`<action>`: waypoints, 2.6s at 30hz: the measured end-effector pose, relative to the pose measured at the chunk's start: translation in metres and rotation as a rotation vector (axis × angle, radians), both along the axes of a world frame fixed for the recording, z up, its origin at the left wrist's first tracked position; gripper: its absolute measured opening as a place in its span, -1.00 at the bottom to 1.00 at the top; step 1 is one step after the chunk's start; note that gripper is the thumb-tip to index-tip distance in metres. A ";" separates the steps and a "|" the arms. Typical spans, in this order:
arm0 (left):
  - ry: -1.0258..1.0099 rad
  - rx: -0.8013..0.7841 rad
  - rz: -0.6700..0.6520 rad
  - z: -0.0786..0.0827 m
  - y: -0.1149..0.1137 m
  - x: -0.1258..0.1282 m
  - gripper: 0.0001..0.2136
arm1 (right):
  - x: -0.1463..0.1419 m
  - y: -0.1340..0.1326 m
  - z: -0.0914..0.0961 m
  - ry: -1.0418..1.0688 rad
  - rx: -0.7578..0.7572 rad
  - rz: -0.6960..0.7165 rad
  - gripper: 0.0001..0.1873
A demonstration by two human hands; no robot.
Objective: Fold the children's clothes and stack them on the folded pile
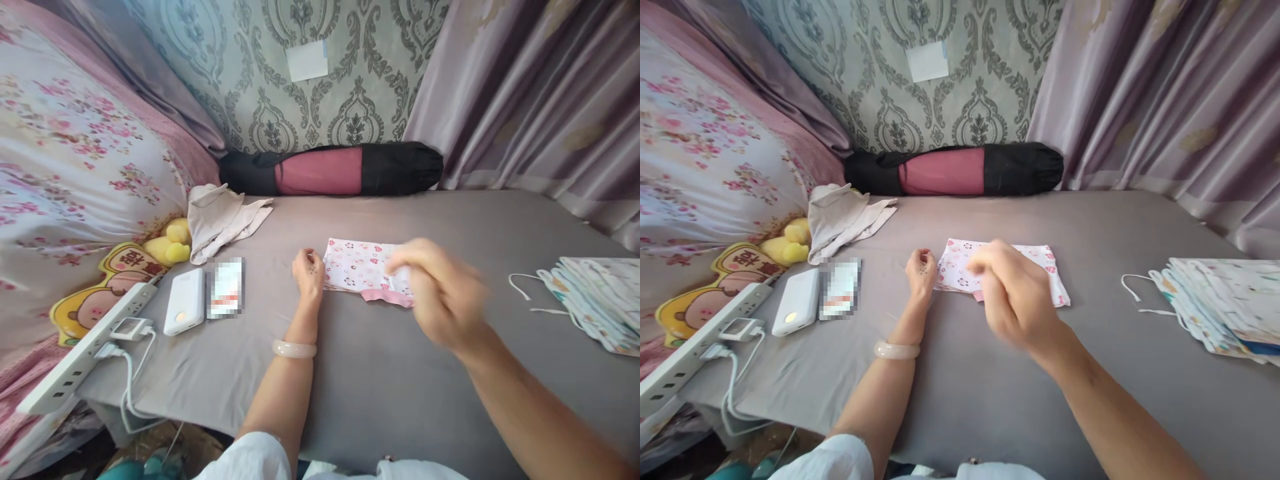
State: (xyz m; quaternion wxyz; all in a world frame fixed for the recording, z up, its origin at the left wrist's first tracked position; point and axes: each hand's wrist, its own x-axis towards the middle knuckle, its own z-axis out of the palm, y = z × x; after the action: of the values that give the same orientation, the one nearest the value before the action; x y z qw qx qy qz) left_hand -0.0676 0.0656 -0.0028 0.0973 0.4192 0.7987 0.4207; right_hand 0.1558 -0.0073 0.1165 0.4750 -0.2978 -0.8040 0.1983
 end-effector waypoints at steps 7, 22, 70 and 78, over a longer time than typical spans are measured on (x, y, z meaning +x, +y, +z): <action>-0.057 -0.024 -0.036 0.005 -0.001 0.003 -0.76 | -0.033 0.102 -0.095 -0.809 -0.306 -0.447 -0.42; -0.150 -0.013 -0.034 0.007 0.000 0.001 -0.76 | -0.044 0.102 -0.114 -0.874 -0.429 -0.478 -0.32; -0.327 0.145 0.105 0.005 0.001 -0.009 -0.77 | -0.145 0.104 -0.113 -0.786 -0.377 -0.511 -0.39; -0.343 0.154 0.150 0.008 0.003 -0.012 -0.77 | -0.166 0.102 -0.117 -0.788 -0.336 -0.464 -0.37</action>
State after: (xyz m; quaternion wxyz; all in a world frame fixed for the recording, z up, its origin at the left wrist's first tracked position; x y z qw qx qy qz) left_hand -0.0799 0.0682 0.0050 0.1677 0.2868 0.7650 0.5518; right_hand -0.0103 0.0949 -0.0002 0.1115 -0.5942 -0.7919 0.0861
